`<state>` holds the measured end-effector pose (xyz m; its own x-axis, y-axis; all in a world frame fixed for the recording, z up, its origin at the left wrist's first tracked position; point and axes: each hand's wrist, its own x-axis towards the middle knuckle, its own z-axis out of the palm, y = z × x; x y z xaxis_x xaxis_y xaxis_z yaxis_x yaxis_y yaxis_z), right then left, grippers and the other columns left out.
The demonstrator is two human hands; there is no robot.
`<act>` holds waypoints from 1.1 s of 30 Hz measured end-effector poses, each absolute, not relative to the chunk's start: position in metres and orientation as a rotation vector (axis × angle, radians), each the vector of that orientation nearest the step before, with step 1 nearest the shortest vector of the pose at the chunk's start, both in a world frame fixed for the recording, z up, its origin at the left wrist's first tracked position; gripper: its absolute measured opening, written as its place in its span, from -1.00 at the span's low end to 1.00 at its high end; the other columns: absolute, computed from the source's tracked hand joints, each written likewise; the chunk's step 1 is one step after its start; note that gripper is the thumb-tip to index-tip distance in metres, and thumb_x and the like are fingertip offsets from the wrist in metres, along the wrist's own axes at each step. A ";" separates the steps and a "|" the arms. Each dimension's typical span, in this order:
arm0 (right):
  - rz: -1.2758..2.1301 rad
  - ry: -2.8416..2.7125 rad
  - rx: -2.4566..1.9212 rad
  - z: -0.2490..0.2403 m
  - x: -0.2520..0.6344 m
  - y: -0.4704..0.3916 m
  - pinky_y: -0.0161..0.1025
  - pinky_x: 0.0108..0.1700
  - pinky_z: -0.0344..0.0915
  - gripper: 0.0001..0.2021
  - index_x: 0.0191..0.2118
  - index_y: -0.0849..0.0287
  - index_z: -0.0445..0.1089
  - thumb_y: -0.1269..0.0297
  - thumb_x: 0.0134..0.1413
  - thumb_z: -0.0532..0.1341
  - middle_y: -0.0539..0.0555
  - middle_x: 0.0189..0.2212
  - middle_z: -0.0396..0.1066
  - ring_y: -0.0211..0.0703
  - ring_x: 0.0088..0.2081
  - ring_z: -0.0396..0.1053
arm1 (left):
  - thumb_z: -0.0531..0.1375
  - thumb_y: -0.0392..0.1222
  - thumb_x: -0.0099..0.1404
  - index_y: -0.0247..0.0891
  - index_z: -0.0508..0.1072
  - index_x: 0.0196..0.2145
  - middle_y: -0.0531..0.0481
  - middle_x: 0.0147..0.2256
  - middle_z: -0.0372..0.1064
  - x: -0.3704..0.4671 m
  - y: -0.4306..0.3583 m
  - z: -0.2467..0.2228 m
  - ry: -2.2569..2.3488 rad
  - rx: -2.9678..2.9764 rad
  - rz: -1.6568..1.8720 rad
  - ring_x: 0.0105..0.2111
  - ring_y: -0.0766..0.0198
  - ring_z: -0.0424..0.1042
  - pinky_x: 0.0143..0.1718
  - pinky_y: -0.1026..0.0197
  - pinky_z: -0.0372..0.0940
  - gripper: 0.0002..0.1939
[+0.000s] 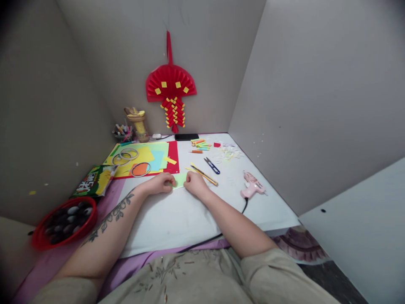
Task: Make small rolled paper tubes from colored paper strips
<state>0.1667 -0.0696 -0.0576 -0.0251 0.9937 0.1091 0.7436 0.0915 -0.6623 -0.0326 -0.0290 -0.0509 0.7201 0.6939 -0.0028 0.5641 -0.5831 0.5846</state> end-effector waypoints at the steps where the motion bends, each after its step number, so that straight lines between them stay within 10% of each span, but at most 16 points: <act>1: 0.581 -1.831 -1.702 -0.058 0.167 -0.069 -0.38 -0.48 0.01 -0.86 -0.61 0.16 0.16 0.49 -0.29 0.16 -0.07 -0.63 0.24 -0.30 -0.52 0.17 | 0.15 -0.33 -0.02 -0.26 0.49 -0.30 0.00 -0.33 0.39 -0.033 -0.029 -0.051 0.938 2.360 0.299 -0.32 0.26 0.32 -0.28 0.30 0.20 -0.73; 33: 0.541 -1.891 -1.735 -0.062 0.168 -0.066 -0.37 -0.46 0.03 -0.87 -0.59 0.17 0.19 0.47 -0.24 0.18 -0.04 -0.61 0.28 -0.29 -0.51 0.19 | 0.13 -0.34 0.02 -0.22 0.54 -0.21 -0.03 -0.26 0.37 -0.033 -0.030 -0.049 0.912 2.360 0.252 -0.28 0.24 0.32 -0.23 0.29 0.21 -0.65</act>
<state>0.1685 -0.0662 -0.0623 -0.0505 0.9934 0.1028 0.7889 0.1029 -0.6058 -0.0326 -0.0300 -0.0490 0.7472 0.6637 -0.0343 0.5520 -0.5911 0.5881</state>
